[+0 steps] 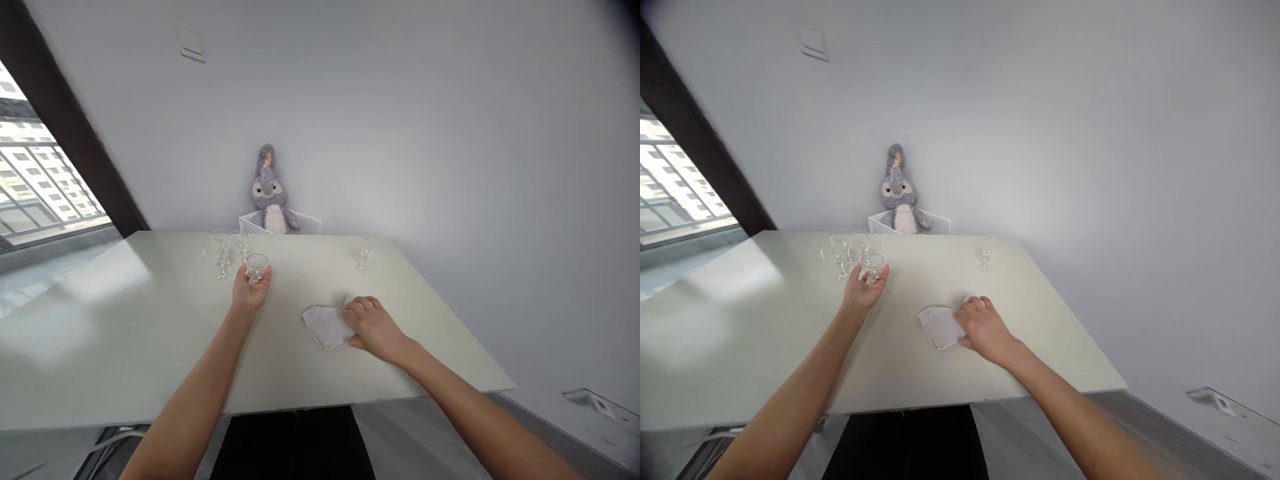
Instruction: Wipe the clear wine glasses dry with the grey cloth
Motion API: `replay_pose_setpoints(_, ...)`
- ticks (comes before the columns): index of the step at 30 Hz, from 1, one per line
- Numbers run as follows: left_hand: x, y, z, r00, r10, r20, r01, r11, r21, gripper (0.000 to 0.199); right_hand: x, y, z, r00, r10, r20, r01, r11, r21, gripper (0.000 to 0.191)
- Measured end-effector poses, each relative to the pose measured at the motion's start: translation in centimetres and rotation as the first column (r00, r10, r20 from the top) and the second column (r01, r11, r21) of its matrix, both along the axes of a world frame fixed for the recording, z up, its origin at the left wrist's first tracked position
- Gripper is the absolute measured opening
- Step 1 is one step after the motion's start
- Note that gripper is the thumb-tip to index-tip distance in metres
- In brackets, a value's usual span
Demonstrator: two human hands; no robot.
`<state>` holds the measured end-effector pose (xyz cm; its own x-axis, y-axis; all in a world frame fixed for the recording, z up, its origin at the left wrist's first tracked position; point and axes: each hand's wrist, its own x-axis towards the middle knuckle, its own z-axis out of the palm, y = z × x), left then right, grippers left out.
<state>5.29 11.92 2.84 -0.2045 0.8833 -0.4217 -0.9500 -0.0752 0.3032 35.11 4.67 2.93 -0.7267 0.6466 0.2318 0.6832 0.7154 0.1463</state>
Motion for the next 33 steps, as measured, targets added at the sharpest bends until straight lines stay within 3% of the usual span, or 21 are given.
replay_pose_setpoints(3, 1.7, -0.2, 0.2, 0.998, -0.056, -0.028, 0.056, 0.998, 0.018, 0.025, -2.1, -0.9, -1.8, 0.99, 0.134, 0.042, -0.134, 0.991, 0.011, 0.029)
replay_pose_setpoints(5, 2.7, -0.7, 0.4, 0.994, -0.094, -0.051, 0.096, 0.995, 0.033, 0.022, -3.4, -0.7, -3.2, 0.99, 0.139, 0.028, -0.138, 0.99, -0.041, 0.02)
replay_pose_setpoints(7, 3.4, -1.2, 0.6, 0.986, -0.136, -0.092, 0.142, 0.988, 0.064, 0.02, -4.0, 0.1, -4.2, 0.993, 0.032, -0.117, -0.05, 0.987, -0.154, 0.017)
replay_pose_setpoints(8, 3.7, -1.5, 0.6, 0.98, -0.159, -0.118, 0.169, 0.982, 0.087, 0.019, -4.1, 0.6, -4.4, 0.966, -0.076, -0.247, 0.017, 0.972, -0.235, 0.016)
replay_pose_setpoints(9, 3.9, -1.9, 0.6, 0.973, -0.178, -0.147, 0.195, 0.974, 0.113, 0.018, -3.9, 1.2, -4.4, 0.891, -0.216, -0.4, 0.074, 0.937, -0.342, 0.016)
replay_pose_setpoints(10, 4.1, -2.1, 0.5, 0.965, -0.194, -0.178, 0.22, 0.965, 0.14, 0.018, -3.7, 1.8, -4.2, 0.75, -0.374, -0.546, 0.099, 0.879, -0.466, 0.016)
replay_pose_setpoints(11, 4.3, -2.4, 0.3, 0.956, -0.205, -0.209, 0.242, 0.955, 0.169, 0.019, -3.4, 2.4, -3.7, 0.55, -0.523, -0.651, 0.071, 0.806, -0.587, 0.018)
replay_pose_setpoints(13, 4.8, -2.8, -0.2, 0.937, -0.22, -0.27, 0.284, 0.932, 0.226, 0.022, -3.0, 3.2, -2.3, 0.092, -0.714, -0.694, -0.121, 0.684, -0.719, 0.02)
replay_pose_setpoints(15, 5.6, -2.9, -0.7, 0.919, -0.225, -0.323, 0.321, 0.905, 0.28, 0.025, -3.1, 3.5, -0.5, -0.25, -0.743, -0.621, -0.342, 0.668, -0.661, 0.023)
replay_pose_setpoints(16, 6.2, -3.0, -1.0, 0.911, -0.228, -0.345, 0.337, 0.892, 0.301, 0.026, -3.5, 3.5, 0.4, -0.354, -0.727, -0.589, -0.415, 0.686, -0.598, 0.025)
replay_pose_setpoints(17, 6.7, -3.0, -1.2, 0.904, -0.228, -0.361, 0.349, 0.882, 0.317, 0.028, -4.1, 3.3, 1.1, -0.409, -0.71, -0.574, -0.469, 0.703, -0.535, 0.026)
replay_pose_setpoints(19, 7.9, -3.0, -1.5, 0.892, -0.227, -0.39, 0.364, 0.873, 0.324, 0.03, -5.7, 2.9, 1.8, -0.383, -0.703, -0.599, -0.562, 0.692, -0.453, 0.029)
replay_pose_setpoints(20, 8.3, -3.1, -1.6, 0.884, -0.229, -0.407, 0.371, 0.874, 0.314, 0.031, -6.6, 2.7, 1.7, -0.304, -0.705, -0.641, -0.599, 0.665, -0.447, 0.032)
replay_pose_setpoints(22, 9.0, -3.2, -1.7, 0.862, -0.225, -0.455, 0.38, 0.88, 0.284, 0.033, -8.2, 2.4, 1.0, -0.075, -0.65, -0.756, -0.588, 0.641, -0.493, 0.038)
replay_pose_setpoints(25, 9.5, -3.5, -1.7, 0.833, -0.193, -0.519, 0.374, 0.887, 0.271, 0.039, -9.4, 2.7, -0.6, 0.248, -0.445, -0.86, -0.379, 0.773, -0.509, 0.041)
replay_pose_setpoints(28, 9.5, -3.5, -1.6, 0.788, -0.168, -0.592, 0.383, 0.887, 0.258, 0.045, -9.2, 4.1, -1.5, 0.434, -0.318, -0.843, -0.222, 0.869, -0.442, 0.035)
replay_pose_setpoints(30, 9.0, -3.1, -1.4, 0.715, -0.162, -0.68, 0.416, 0.88, 0.228, 0.047, -8.8, 5.3, -1.8, 0.445, -0.328, -0.834, -0.232, 0.856, -0.461, 0.028)
replay_pose_setpoints(31, 8.7, -2.9, -1.3, 0.66, -0.158, -0.734, 0.443, 0.872, 0.211, 0.049, -8.7, 5.8, -1.8, 0.405, -0.371, -0.835, -0.278, 0.82, -0.5, 0.028)
replay_pose_setpoints(33, 7.8, -2.2, -1.1, 0.524, -0.153, -0.838, 0.525, 0.833, 0.176, 0.055, -8.5, 6.7, -2.1, 0.278, -0.513, -0.813, -0.454, 0.676, -0.581, 0.033)
